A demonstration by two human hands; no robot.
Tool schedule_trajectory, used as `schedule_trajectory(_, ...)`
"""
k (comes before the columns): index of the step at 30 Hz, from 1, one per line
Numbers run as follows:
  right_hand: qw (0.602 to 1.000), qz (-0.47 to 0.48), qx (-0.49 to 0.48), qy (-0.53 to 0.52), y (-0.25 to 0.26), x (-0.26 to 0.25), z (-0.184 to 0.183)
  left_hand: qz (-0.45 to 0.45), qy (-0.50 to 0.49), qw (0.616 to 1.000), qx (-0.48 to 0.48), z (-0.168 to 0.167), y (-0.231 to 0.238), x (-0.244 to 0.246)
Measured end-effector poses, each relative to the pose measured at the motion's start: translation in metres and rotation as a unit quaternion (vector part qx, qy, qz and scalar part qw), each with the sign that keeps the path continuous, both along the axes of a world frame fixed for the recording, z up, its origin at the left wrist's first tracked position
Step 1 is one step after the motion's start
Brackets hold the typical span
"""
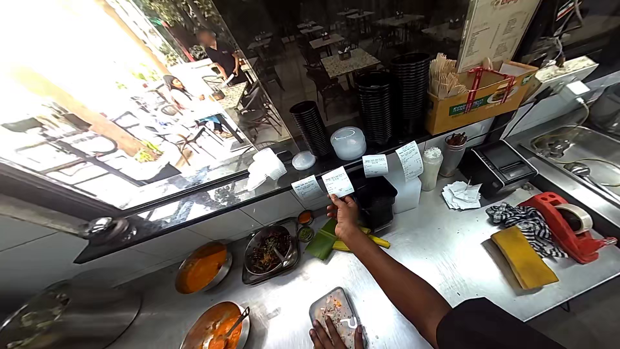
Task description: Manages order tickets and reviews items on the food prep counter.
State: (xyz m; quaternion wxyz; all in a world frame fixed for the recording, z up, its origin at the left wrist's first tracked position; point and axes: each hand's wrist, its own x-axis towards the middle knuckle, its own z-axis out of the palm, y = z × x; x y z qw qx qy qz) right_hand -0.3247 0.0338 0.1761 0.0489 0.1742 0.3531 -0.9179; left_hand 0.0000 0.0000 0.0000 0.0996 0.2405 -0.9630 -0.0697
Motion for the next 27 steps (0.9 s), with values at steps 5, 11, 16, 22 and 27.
schedule_trajectory(5,1.0,0.002,0.004,-0.002,0.0001,0.0003,0.0008,0.0,0.0,1.0,-0.003,0.001,0.0,0.0)
schedule_trajectory(11,1.0,0.014,0.004,-0.007,0.0011,0.0006,-0.0012,0.0,0.002,1.0,0.003,-0.0019,-0.0009,0.0008)
schedule_trajectory(16,0.999,0.029,0.02,0.0,0.0025,0.0012,-0.0033,0.005,0.003,1.0,0.006,0.0014,0.0015,-0.0006)
schedule_trajectory(22,0.999,0.033,0.017,-0.002,0.0038,0.0012,-0.0054,0.001,0.01,1.0,0.014,-0.0004,0.0001,-0.0003)
schedule_trajectory(27,0.999,0.035,0.02,-0.006,0.0026,0.0007,-0.0088,0.003,0.009,1.0,0.012,-0.003,-0.0011,0.0004)
